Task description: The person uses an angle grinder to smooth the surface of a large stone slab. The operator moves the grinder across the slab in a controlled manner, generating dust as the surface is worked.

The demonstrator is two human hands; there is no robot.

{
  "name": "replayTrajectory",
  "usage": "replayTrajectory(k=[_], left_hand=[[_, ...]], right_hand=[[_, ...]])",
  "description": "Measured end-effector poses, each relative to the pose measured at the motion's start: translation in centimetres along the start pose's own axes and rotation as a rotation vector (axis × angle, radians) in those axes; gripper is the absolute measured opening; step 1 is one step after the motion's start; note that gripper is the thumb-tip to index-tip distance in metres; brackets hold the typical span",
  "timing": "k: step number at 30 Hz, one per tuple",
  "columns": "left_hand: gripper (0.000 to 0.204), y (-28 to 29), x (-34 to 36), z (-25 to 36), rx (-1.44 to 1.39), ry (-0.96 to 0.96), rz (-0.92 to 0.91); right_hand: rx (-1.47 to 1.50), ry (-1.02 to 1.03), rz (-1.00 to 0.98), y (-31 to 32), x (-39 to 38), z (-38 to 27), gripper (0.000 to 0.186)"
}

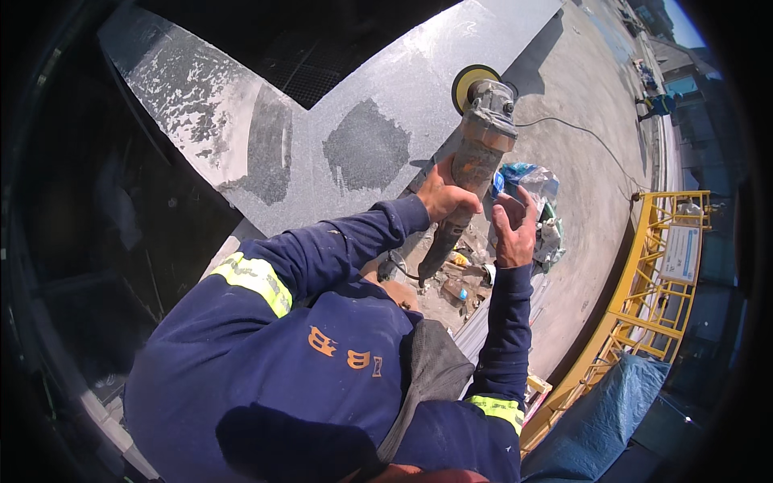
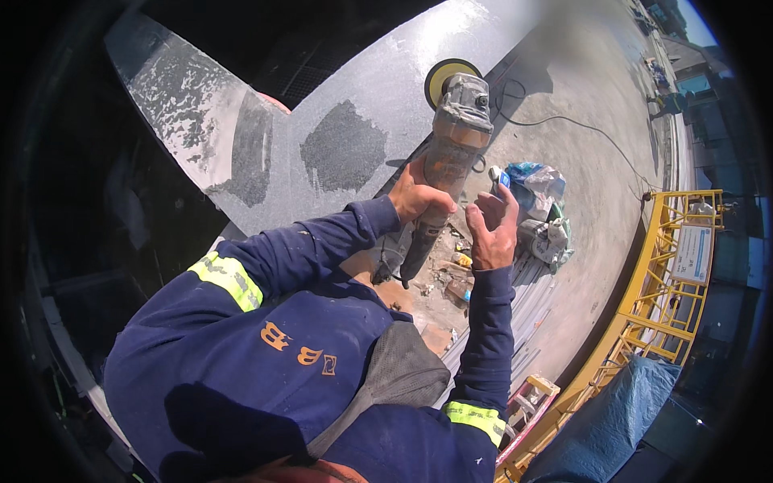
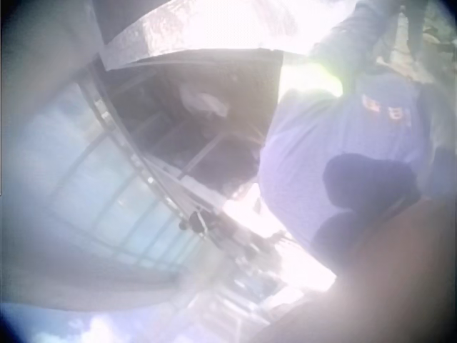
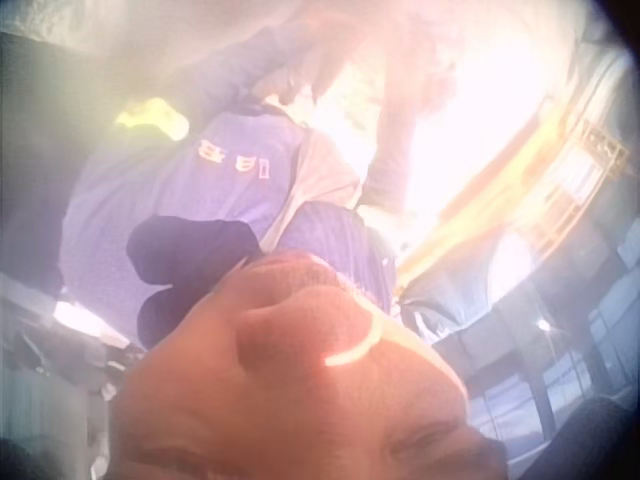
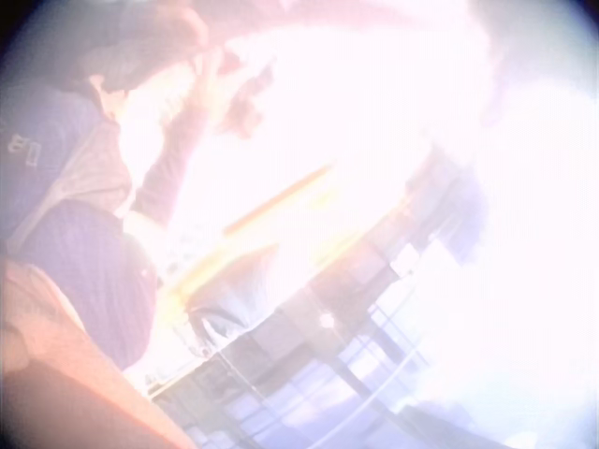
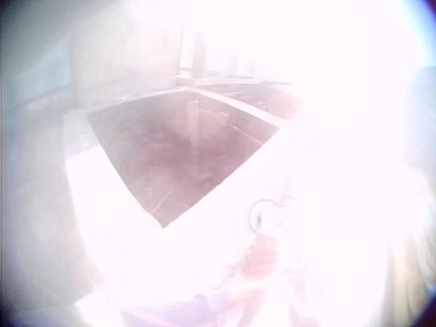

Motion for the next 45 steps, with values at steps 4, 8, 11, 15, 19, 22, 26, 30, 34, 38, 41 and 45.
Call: replayTrajectory(k=[4,8,11,15,19,22,26,30,34,38,41,45], left_hand=[[0.075,0.9,0.5,0.0,0.063,-0.039,0.051],[0.079,0.7,0.4,-0.9,0.153,-0.007,0.039],[0.075,-0.4,0.0,-0.4,-0.012,-0.108,-0.028],[0.061,-1.1,-0.9,-2.6,-0.218,0.105,-0.029],[0.052,-2.1,-1.9,-3.5,-0.346,0.235,-0.053],[0.059,-2.5,-2.7,-4.4,-0.446,0.297,-0.037],[0.061,-2.7,-3.2,-5.3,-0.486,0.307,-0.035],[0.048,-2.5,-3.1,-5.1,-0.375,0.260,-0.042],[0.046,-2.2,-3.2,-4.5,-0.387,0.229,-0.011],[0.047,-2.2,-3.4,-4.5,-0.110,0.204,-0.073],[0.050,-2.4,-3.2,-5.4,-0.368,0.214,-0.091],[0.054,-3.4,-3.0,-5.5,-0.274,0.126,-0.203]], right_hand=[[-0.016,0.157,-0.005,-4.4,3.1,-7.8,0.083],[-0.253,0.161,0.051,-5.0,5.2,-9.0,0.094],[-0.267,0.058,-0.004,-5.1,6.3,-7.5,0.094],[-0.314,0.161,-0.097,-6.1,7.1,-7.8,0.091],[-0.466,0.078,-0.130,-6.4,7.2,-6.9,0.093],[-0.546,0.053,-0.175,-6.9,6.9,-6.7,0.092],[-0.617,0.047,-0.224,-7.3,6.8,-6.9,0.091],[-0.638,0.031,-0.238,-7.4,7.2,-6.8,0.091],[-0.660,0.037,-0.244,-7.5,7.5,-6.5,0.092],[-0.670,0.012,-0.244,-7.3,7.6,-6.1,0.093],[-0.626,0.074,-0.291,-7.8,7.6,-6.6,0.093],[-0.671,0.002,-0.293,-7.2,7.7,-5.9,0.092]])
Point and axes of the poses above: each hand's wrist, its own x-axis towards the middle knuckle, its own y-axis out of the back of the hand, z = x × y, the point moved 10 cm from there along x, towards the middle knuckle, and after that the axes turned 8 degrees about -x, right-handed, at the moved point
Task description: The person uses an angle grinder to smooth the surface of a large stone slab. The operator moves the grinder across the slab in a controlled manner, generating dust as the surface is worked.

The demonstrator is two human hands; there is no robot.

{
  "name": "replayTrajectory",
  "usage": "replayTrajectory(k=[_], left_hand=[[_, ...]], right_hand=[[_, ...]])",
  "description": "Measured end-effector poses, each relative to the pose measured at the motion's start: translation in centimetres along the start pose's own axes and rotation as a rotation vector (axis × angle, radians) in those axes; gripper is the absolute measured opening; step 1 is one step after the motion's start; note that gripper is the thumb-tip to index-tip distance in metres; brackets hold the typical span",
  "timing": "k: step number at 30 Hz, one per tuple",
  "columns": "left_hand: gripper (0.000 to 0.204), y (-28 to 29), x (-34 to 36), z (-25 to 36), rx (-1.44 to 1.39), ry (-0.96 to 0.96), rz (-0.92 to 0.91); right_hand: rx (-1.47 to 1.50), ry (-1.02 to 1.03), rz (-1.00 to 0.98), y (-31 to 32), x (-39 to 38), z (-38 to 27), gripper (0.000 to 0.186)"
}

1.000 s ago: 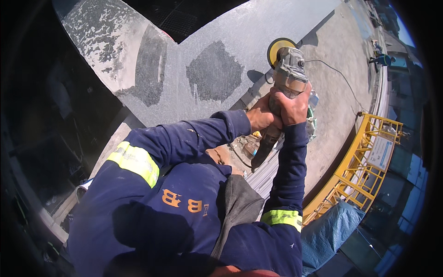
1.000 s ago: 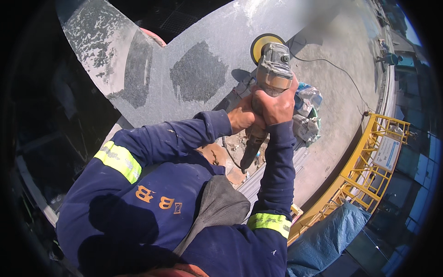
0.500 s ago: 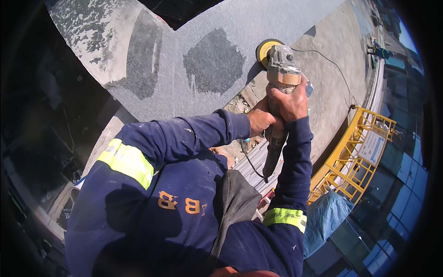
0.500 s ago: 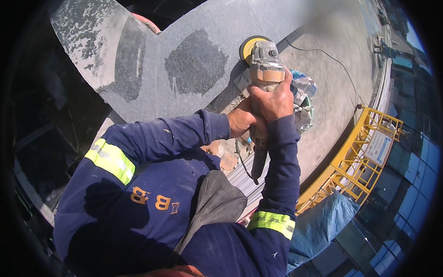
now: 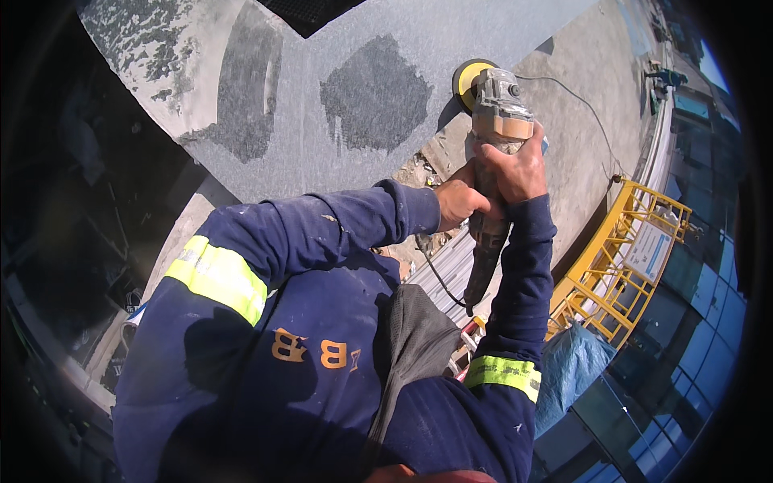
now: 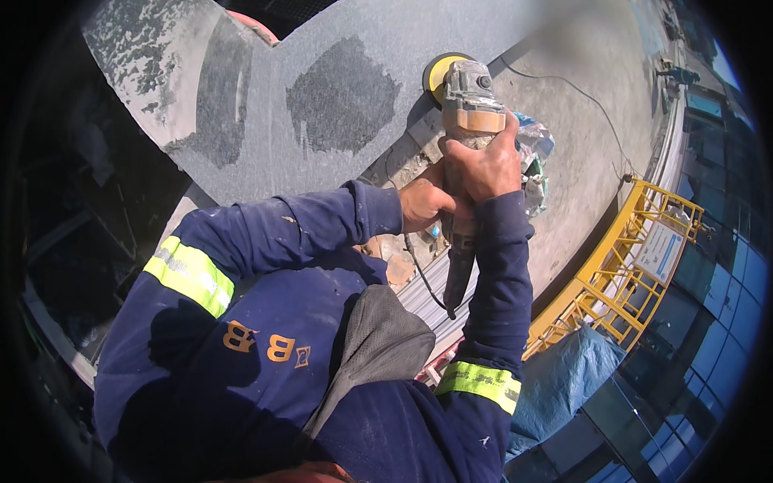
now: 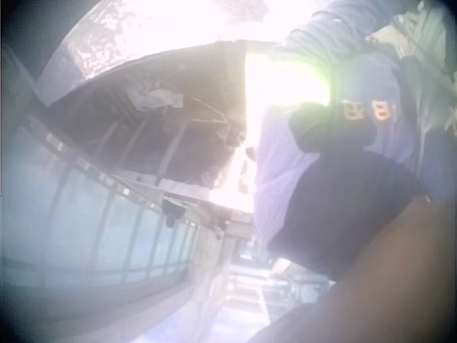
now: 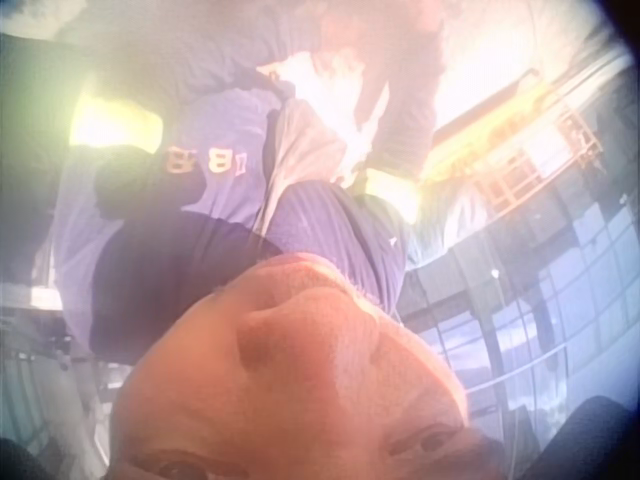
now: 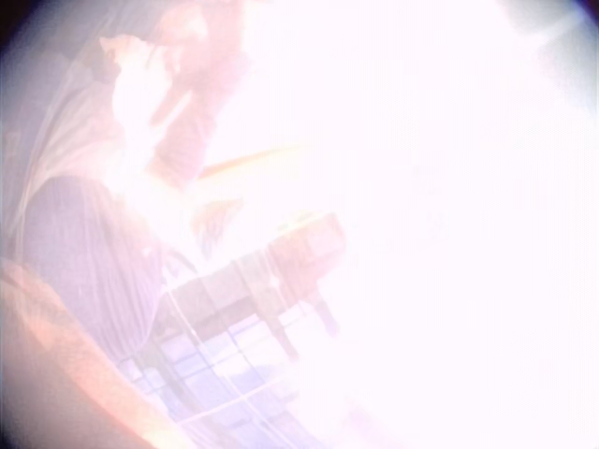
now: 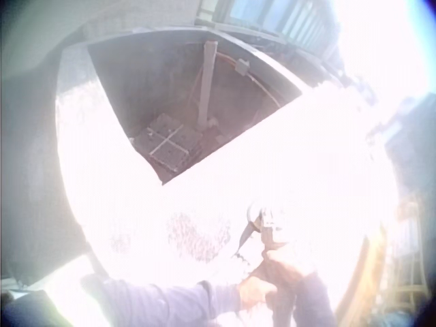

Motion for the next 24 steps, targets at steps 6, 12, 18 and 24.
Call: replayTrajectory(k=[6,12,18,24], left_hand=[[0.063,0.2,0.0,-0.8,-0.300,0.069,0.096],[0.061,-0.2,-0.1,0.3,-0.400,0.087,0.069],[0.060,-0.6,-0.1,1.1,-0.368,0.076,0.035],[0.056,-0.2,0.0,1.1,-0.346,0.081,0.085]], right_hand=[[-0.029,-0.028,0.013,0.2,-0.1,0.3,0.093],[-0.025,-0.020,-0.003,0.4,0.0,-0.9,0.080],[-0.003,0.000,-0.024,0.5,0.3,-1.9,0.090],[-0.093,-0.007,-0.034,0.4,0.6,-1.6,0.088]])
Point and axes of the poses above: each hand's wrist, its own x-axis towards the middle knuckle, its own y-axis out of the back of the hand, z = x × y, the point moved 10 cm from there along x, towards the middle knuckle, and after that the axes turned 8 degrees about -x, right-handed, at the moved point
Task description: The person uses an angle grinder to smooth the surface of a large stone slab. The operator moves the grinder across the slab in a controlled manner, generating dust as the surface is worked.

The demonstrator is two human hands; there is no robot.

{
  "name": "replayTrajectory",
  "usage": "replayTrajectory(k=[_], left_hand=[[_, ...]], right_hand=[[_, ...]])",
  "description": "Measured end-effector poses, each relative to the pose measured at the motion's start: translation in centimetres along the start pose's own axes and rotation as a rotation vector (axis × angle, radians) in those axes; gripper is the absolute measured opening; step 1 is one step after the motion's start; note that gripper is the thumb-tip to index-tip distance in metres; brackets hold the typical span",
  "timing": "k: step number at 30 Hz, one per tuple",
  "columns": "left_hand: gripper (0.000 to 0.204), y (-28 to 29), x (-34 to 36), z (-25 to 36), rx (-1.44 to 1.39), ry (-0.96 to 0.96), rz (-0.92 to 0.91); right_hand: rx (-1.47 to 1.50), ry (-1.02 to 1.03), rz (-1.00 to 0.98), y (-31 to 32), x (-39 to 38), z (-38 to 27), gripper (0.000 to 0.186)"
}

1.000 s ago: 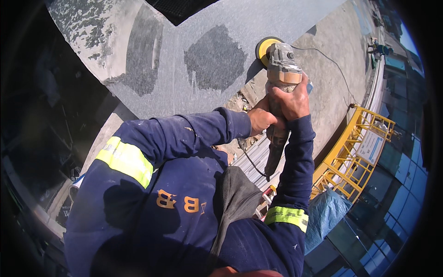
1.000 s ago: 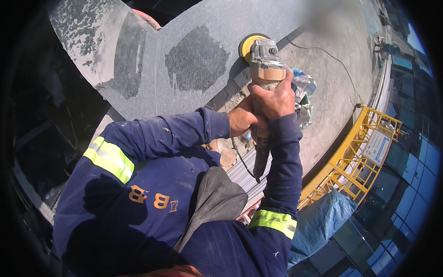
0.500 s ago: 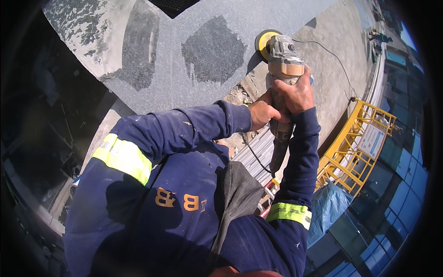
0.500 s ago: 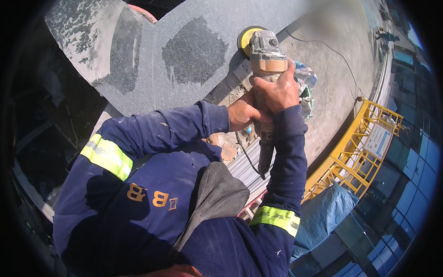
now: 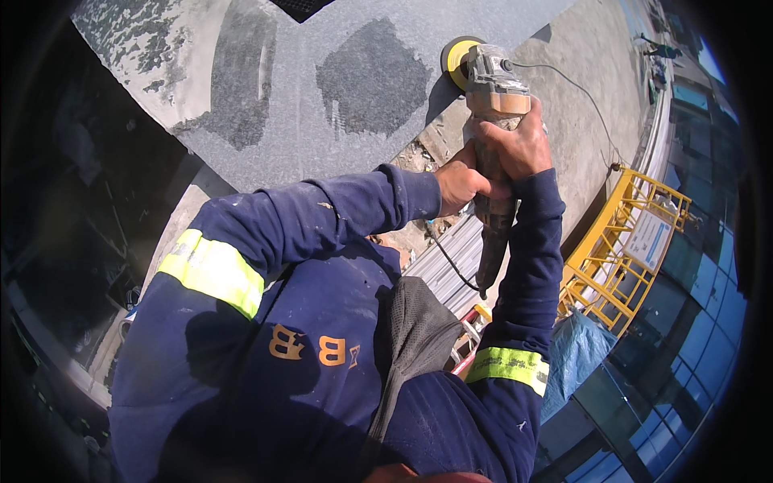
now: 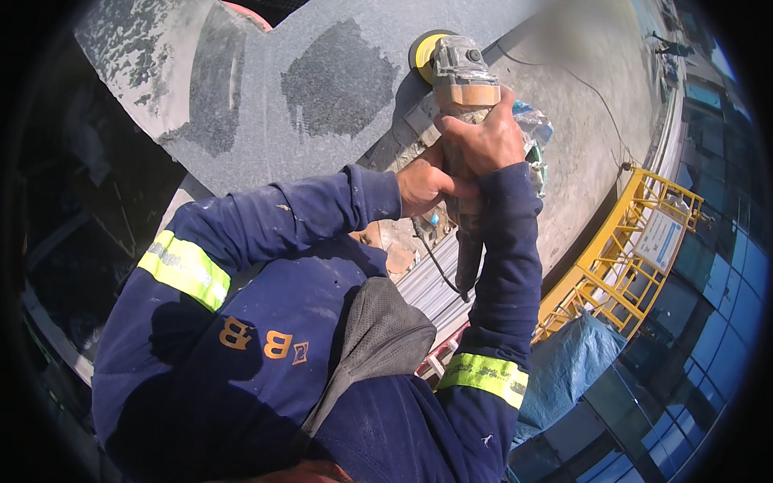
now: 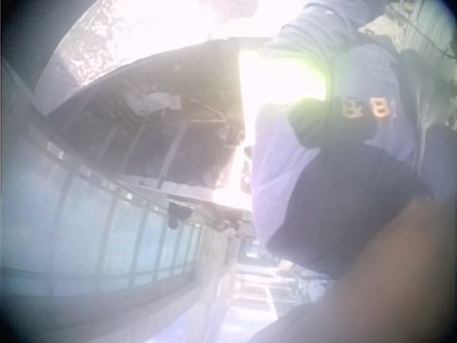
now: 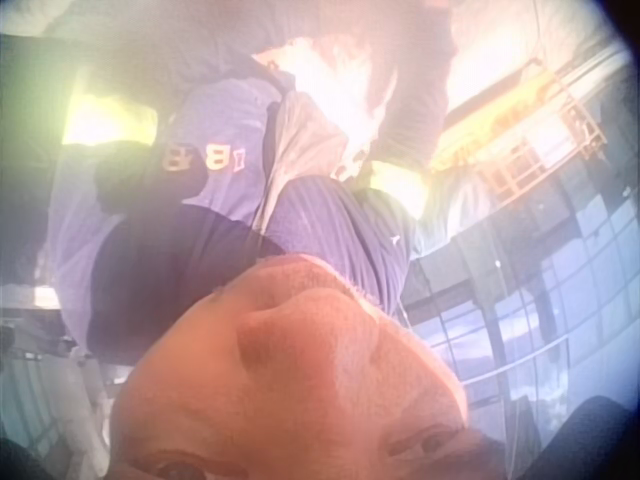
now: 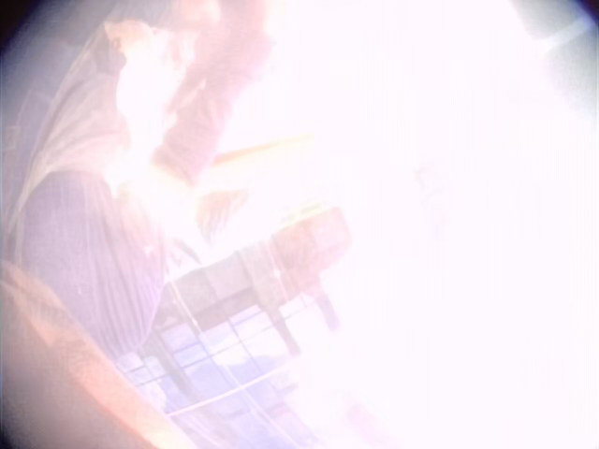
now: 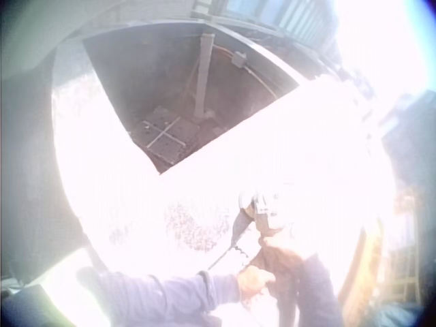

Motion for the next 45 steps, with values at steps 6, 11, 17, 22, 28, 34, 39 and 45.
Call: replayTrajectory(k=[6,11,17,22,28,34,39,45], left_hand=[[0.056,-0.5,-0.2,0.0,-0.040,0.009,-0.037],[0.064,-0.6,-0.4,-0.4,-0.034,0.069,-0.023],[0.074,0.1,0.5,-0.3,0.295,0.077,-0.050],[0.032,0.4,1.0,-0.5,0.224,0.077,-0.047],[0.055,0.6,1.6,-0.6,0.139,0.150,-0.034],[0.043,0.7,1.2,0.6,0.014,0.078,0.063],[0.061,-0.2,0.5,1.9,0.122,-0.047,0.059],[0.055,-0.6,0.5,1.9,0.077,-0.027,-0.009]], right_hand=[[-0.016,-0.082,0.037,0.1,-0.4,1.1,0.088],[0.094,-0.048,0.035,-0.1,-0.6,2.1,0.084],[0.090,0.040,0.236,0.6,-2.0,3.4,0.099],[0.281,-0.046,0.318,1.1,-2.6,5.4,0.102],[0.169,0.032,0.330,1.6,-1.2,2.9,0.097],[0.159,-0.019,0.258,1.6,-0.2,1.8,0.094],[0.188,0.117,0.159,1.2,0.3,0.2,0.092],[0.068,0.122,0.199,1.7,0.7,-0.5,0.089]])
Point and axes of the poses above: each hand's wrist, its own x-axis towards the middle knuckle, its own y-axis out of the back of the hand, z = x × y, the point moved 10 cm from there along x, towards the middle knuckle, and after that the axes turned 8 degrees about -x, right-handed, at the moved point
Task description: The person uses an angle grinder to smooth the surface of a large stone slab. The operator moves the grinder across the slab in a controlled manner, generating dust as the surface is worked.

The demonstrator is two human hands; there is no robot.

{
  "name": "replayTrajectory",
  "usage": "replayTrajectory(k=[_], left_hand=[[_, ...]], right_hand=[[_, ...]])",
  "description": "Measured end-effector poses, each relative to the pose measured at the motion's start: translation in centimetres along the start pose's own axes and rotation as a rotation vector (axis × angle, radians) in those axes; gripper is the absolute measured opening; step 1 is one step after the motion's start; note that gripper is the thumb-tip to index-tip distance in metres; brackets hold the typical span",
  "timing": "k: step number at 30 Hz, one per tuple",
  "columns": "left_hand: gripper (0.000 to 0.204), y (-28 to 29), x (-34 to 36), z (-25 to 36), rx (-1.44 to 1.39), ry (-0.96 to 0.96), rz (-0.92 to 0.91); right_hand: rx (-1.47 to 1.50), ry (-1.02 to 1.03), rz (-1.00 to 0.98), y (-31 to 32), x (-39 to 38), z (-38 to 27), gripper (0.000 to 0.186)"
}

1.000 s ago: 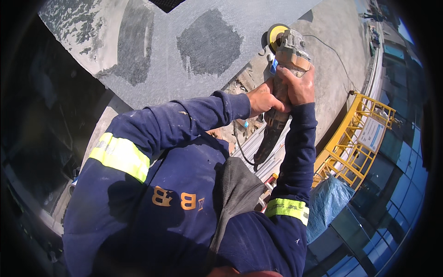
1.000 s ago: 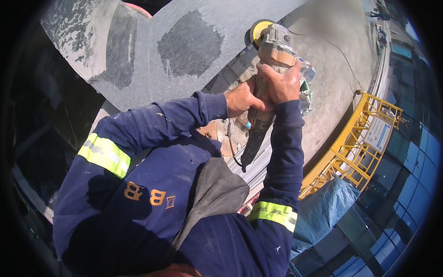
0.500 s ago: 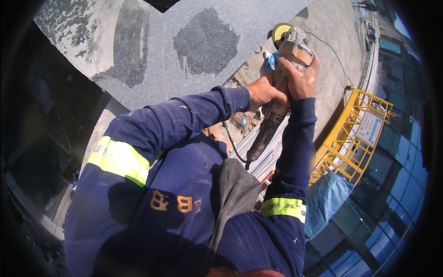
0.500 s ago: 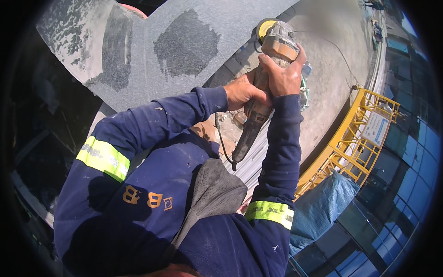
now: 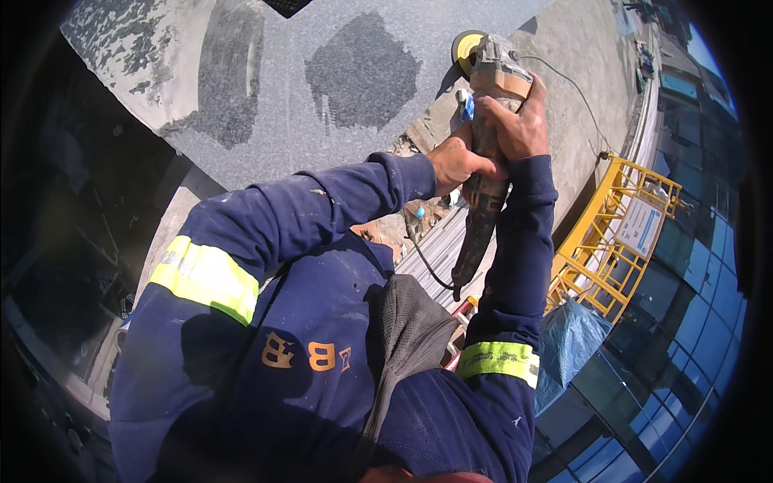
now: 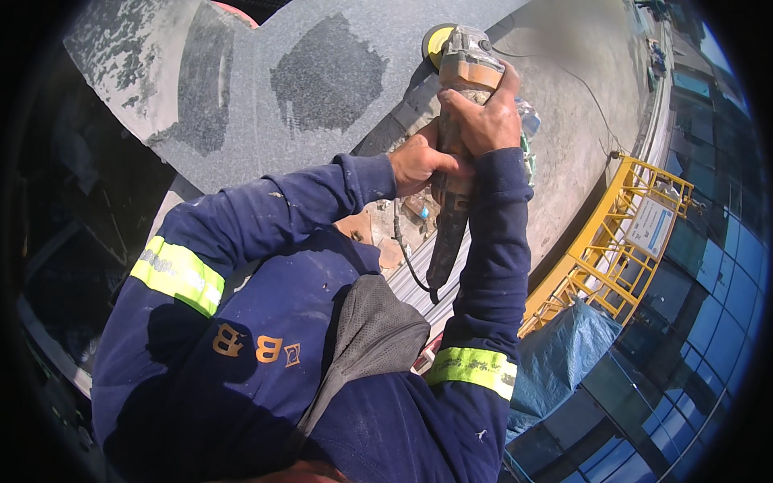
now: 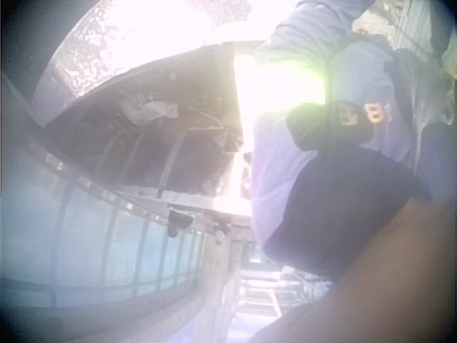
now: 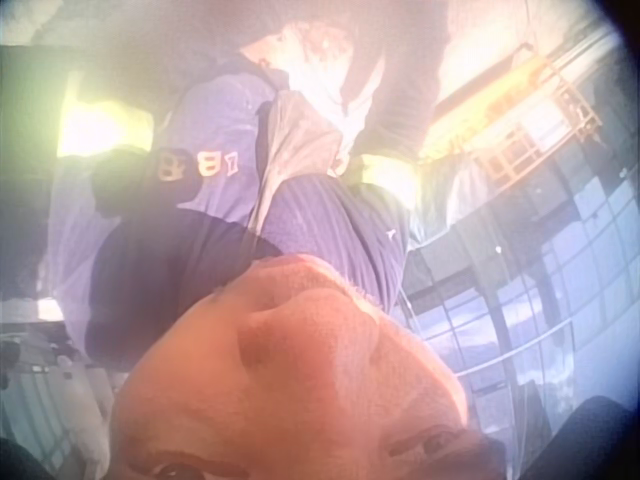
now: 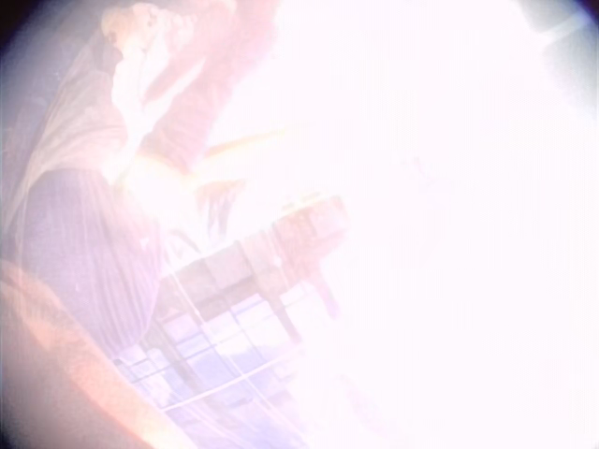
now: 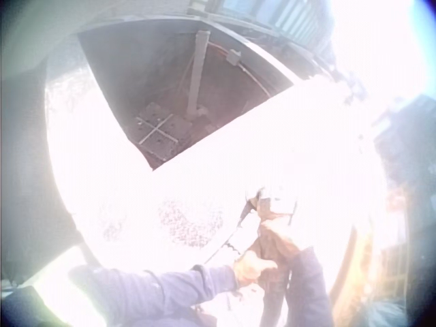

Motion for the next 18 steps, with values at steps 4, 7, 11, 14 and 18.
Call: replayTrajectory(k=[4,7,11,14,18], left_hand=[[0.053,0.2,0.2,-0.1,-0.051,0.023,-0.001],[0.053,0.3,0.3,0.2,-0.058,0.008,-0.002],[0.057,-0.1,0.2,0.1,-0.042,0.039,-0.014],[0.060,-0.1,0.0,0.2,-0.084,0.016,0.019],[0.061,-0.1,0.0,0.2,-0.033,0.009,0.018]], right_hand=[[-0.056,-0.059,-0.012,0.2,0.0,-0.2,0.084],[-0.037,-0.048,-0.033,0.0,0.0,-0.7,0.084],[-0.040,-0.053,-0.020,0.0,0.3,-0.4,0.088],[-0.058,-0.057,-0.004,-0.1,0.3,0.4,0.089],[-0.109,0.091,0.040,0.0,0.3,-0.4,0.089]])
Point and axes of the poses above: each hand's wrist, its own x-axis towards the middle knuckle, its own y-axis out of the back of the hand, z = x × y, the point moved 10 cm from there along x, towards the middle knuckle, and after that the axes turned 8 degrees about -x, right-handed, at the moved point
